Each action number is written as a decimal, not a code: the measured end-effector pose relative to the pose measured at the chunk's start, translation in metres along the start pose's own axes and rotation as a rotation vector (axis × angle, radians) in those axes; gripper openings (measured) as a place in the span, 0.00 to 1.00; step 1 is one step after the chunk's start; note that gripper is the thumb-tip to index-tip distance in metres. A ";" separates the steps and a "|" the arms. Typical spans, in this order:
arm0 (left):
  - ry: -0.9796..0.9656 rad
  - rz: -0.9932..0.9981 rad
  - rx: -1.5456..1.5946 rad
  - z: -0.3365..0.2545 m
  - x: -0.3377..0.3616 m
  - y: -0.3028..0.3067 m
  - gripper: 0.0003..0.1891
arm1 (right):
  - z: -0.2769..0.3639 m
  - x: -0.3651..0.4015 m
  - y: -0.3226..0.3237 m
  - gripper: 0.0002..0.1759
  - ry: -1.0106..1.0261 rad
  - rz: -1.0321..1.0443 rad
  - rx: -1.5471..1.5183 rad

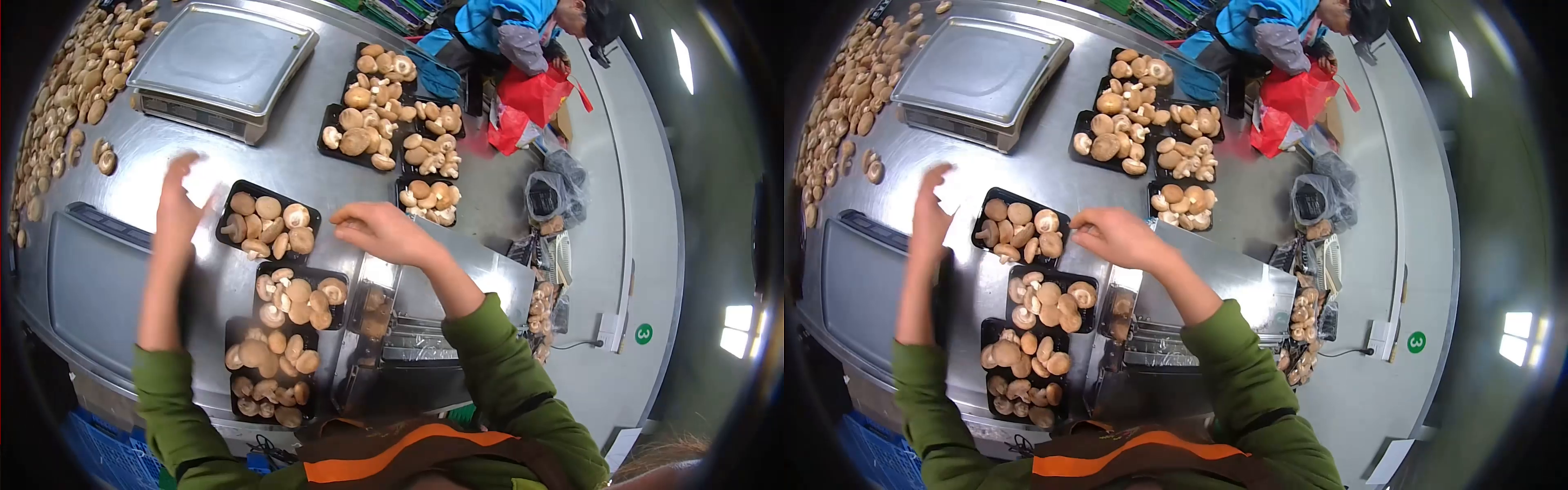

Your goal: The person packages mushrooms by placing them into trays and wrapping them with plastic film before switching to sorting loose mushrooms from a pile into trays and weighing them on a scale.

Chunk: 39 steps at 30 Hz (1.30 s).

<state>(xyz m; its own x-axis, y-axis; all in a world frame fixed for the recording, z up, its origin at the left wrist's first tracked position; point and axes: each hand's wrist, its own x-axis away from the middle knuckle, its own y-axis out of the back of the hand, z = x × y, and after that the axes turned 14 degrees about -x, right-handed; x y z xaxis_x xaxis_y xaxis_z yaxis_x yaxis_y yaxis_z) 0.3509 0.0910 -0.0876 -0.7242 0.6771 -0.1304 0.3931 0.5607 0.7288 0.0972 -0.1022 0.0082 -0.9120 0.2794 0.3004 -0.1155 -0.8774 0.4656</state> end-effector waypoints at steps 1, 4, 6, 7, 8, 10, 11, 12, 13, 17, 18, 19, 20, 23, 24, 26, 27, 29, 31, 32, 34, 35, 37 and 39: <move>-0.058 -0.110 -0.161 0.022 -0.038 0.019 0.23 | 0.003 0.000 0.005 0.14 -0.022 -0.011 0.005; 0.101 -0.230 -0.774 0.161 -0.122 0.044 0.22 | 0.007 0.002 0.014 0.15 -0.017 -0.037 -0.093; 0.338 -0.171 -1.045 0.237 -0.141 0.049 0.22 | 0.007 0.003 0.020 0.15 -0.055 -0.055 -0.092; 0.058 0.082 -1.253 0.324 -0.154 0.050 0.20 | 0.005 0.005 0.023 0.15 -0.008 -0.042 -0.040; -0.171 -0.026 -1.276 0.364 -0.154 0.048 0.16 | 0.001 0.010 0.029 0.14 0.025 -0.046 0.022; -0.543 -0.031 -1.240 0.473 -0.175 0.042 0.12 | -0.005 0.017 0.036 0.13 -0.003 -0.107 0.070; -0.433 -0.163 -1.156 0.480 -0.175 0.043 0.13 | -0.005 0.020 0.042 0.13 -0.017 -0.091 0.054; -0.151 -0.037 -1.042 0.469 -0.174 0.051 0.13 | -0.008 0.023 0.047 0.13 -0.020 -0.058 0.034; 0.102 0.074 -0.985 0.447 -0.174 0.048 0.13 | -0.012 0.026 0.051 0.13 -0.048 -0.081 0.035; 0.373 0.200 -0.895 0.402 -0.170 0.043 0.13 | -0.025 0.030 0.064 0.13 -0.054 -0.137 0.037; 0.398 0.212 -0.872 0.396 -0.168 0.044 0.13 | -0.027 0.031 0.065 0.13 -0.050 -0.161 0.048; 0.416 0.226 -0.856 0.387 -0.166 0.043 0.13 | -0.029 0.033 0.065 0.13 -0.045 -0.161 0.047; 0.434 0.239 -0.841 0.376 -0.165 0.041 0.13 | -0.030 0.034 0.064 0.13 -0.041 -0.169 0.027; 0.454 0.262 -0.791 0.330 -0.159 0.036 0.13 | -0.029 0.038 0.068 0.13 -0.044 -0.182 -0.022; 0.452 0.260 -0.784 0.307 -0.155 0.038 0.13 | -0.029 0.039 0.072 0.14 -0.056 -0.182 -0.056; 0.371 0.379 -0.625 0.237 -0.146 0.041 0.11 | -0.034 0.039 0.085 0.14 -0.106 -0.224 -0.096; 0.307 0.447 -0.518 0.175 -0.133 0.042 0.11 | -0.038 0.037 0.094 0.14 -0.150 -0.268 -0.142; 0.181 0.544 -0.187 0.042 -0.102 0.038 0.09 | -0.065 0.023 0.109 0.14 -0.151 -0.336 -0.191; 0.057 0.648 0.181 -0.050 -0.076 0.004 0.08 | -0.094 0.002 0.123 0.14 -0.287 -0.409 -0.303; -0.013 0.719 0.324 -0.080 -0.073 -0.019 0.08 | -0.109 -0.012 0.126 0.13 -0.416 -0.424 -0.358; -0.170 0.568 0.202 -0.125 -0.080 -0.067 0.12 | -0.139 -0.038 0.121 0.14 -0.477 -0.467 -0.399; -0.165 0.417 0.146 -0.133 -0.089 -0.097 0.13 | -0.157 -0.050 0.117 0.14 -0.469 -0.471 -0.394; -0.158 0.092 -0.025 -0.146 -0.105 -0.144 0.16 | -0.186 -0.073 0.113 0.12 -0.526 -0.412 -0.017; -0.194 -0.160 -0.212 -0.143 -0.113 -0.183 0.16 | -0.193 -0.088 0.109 0.11 -0.513 -0.376 0.243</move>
<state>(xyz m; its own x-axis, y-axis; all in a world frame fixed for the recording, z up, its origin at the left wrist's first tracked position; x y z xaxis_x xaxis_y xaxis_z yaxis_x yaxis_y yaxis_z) 0.2798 -0.1564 -0.1096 -0.6376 0.6782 -0.3654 0.1419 0.5696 0.8096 0.0892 -0.2978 -0.1278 -0.5180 0.7506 0.4103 -0.2415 -0.5885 0.7716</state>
